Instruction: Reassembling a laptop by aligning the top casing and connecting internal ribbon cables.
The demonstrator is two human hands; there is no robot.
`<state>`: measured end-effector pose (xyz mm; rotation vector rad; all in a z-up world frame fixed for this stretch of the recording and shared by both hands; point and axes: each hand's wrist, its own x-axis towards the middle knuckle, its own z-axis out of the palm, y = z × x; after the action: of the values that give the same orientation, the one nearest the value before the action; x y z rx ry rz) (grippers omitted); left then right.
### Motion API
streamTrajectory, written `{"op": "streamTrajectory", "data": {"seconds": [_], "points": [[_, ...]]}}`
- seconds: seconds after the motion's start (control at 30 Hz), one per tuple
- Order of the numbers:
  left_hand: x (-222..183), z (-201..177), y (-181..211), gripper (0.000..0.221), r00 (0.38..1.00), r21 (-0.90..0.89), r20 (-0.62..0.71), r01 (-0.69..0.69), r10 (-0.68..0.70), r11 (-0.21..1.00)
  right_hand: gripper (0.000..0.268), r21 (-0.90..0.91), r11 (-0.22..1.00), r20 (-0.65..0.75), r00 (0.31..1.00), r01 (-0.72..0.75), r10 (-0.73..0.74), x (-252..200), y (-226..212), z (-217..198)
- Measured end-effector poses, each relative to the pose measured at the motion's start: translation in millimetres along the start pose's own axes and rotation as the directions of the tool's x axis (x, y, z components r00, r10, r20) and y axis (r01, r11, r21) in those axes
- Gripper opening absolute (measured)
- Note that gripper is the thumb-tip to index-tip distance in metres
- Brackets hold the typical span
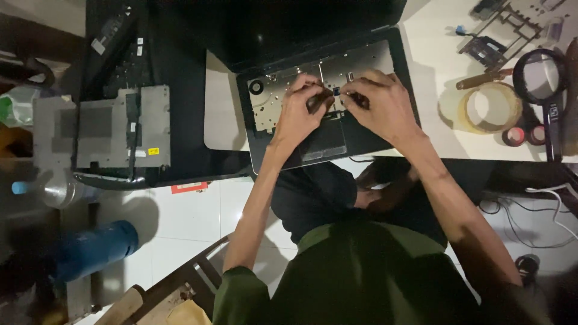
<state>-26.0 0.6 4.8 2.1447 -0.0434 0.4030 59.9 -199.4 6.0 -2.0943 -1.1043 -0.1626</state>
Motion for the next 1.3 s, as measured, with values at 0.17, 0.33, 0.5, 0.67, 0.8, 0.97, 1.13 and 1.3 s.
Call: {"op": "streamTrajectory", "data": {"seconds": [0.17, 0.33, 0.5, 0.67, 0.8, 0.97, 1.13, 1.3], "points": [[-2, 5, -8, 0.009, 1.000, 0.002, -0.016, -0.009, 0.009, 1.000, 0.007, -0.139, 0.990, 0.024, 1.000, 0.018, -0.014, 3, 1, 14], [2, 4, -5, 0.009, 0.999, -0.004, -0.028, -0.039, 0.039, 0.999, 0.011, -0.229, 0.973, 0.057, 0.998, 0.036, -0.024, 8, 0, 17], [10, 3, -5, 0.006, 0.998, 0.125, 0.041, -0.059, 0.054, 0.990, 0.013, -0.562, 0.767, 0.085, 0.944, 0.309, -0.319, 14, 11, 20], [14, -1, -12, 0.008, 0.996, 0.114, 0.050, -0.085, 0.080, 0.990, 0.007, -0.433, 0.856, 0.144, 0.959, 0.284, -0.245, 19, 12, 15], [17, -2, -13, 0.006, 0.995, 0.160, 0.070, -0.088, 0.078, 0.983, 0.007, -0.224, 0.971, 0.128, 0.990, 0.081, -0.054, 14, 18, 19], [19, -1, -16, 0.009, 0.995, 0.214, 0.098, -0.054, 0.034, 0.975, 0.008, -0.054, 0.997, 0.091, 0.994, -0.060, 0.065, 11, 8, 14], [18, -2, -12, 0.012, 0.994, 0.208, 0.088, -0.078, 0.061, 0.975, 0.007, -0.108, 0.992, 0.043, 0.997, 0.067, -0.062, 12, 6, 15], [15, -5, -9, 0.011, 0.993, 0.112, 0.093, -0.079, 0.068, 0.991, 0.007, -0.250, 0.966, 0.015, 0.998, 0.067, -0.066, 7, 15, 25]]}}
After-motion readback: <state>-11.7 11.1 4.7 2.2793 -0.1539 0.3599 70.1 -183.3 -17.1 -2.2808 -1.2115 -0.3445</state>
